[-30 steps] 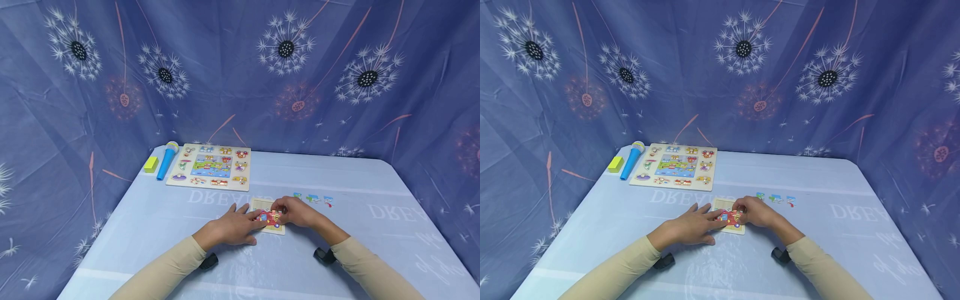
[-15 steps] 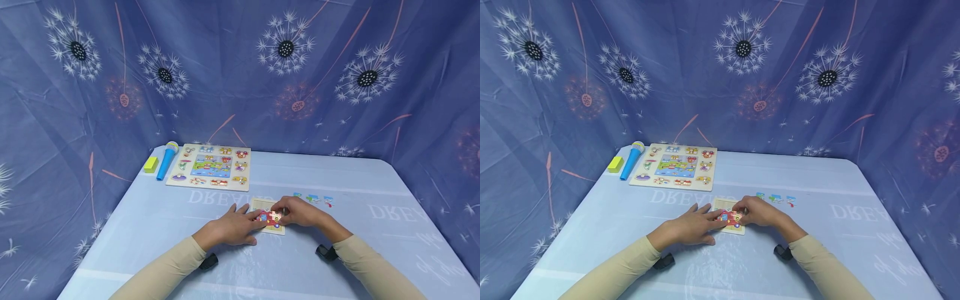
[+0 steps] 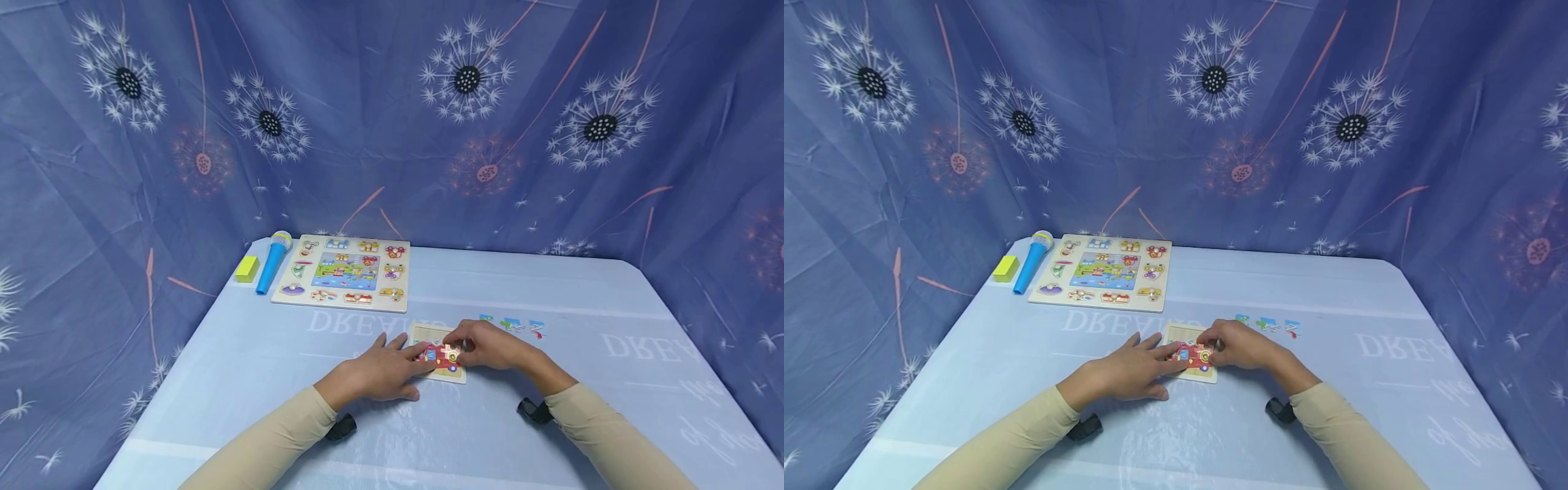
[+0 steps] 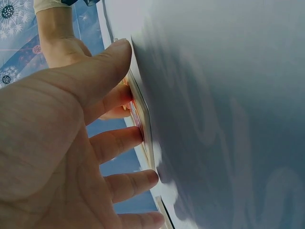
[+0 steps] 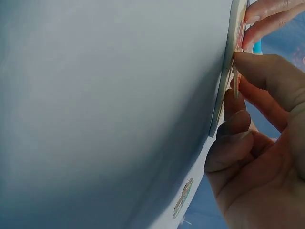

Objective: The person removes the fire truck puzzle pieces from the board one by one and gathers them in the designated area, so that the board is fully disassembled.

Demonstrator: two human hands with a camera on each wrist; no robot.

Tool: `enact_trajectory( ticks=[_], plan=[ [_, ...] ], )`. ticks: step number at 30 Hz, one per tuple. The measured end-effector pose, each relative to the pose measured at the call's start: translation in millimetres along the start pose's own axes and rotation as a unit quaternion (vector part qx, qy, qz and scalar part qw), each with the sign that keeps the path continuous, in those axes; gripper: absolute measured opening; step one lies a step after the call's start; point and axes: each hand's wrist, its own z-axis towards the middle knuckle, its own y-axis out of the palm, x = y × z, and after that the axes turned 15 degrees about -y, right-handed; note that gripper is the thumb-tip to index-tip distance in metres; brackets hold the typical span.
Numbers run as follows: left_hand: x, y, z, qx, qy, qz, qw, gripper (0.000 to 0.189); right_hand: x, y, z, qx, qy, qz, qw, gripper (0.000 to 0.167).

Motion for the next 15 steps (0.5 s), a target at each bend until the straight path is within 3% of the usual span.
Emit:
enact_trajectory(
  ticks=[15],
  plan=[
    [0.3, 0.5, 1.7, -0.001, 0.002, 0.0, 1.0, 0.064, 3.4, 0.2, -2.8, -0.002, 0.0, -0.024, 0.9997, 0.039]
  ],
)
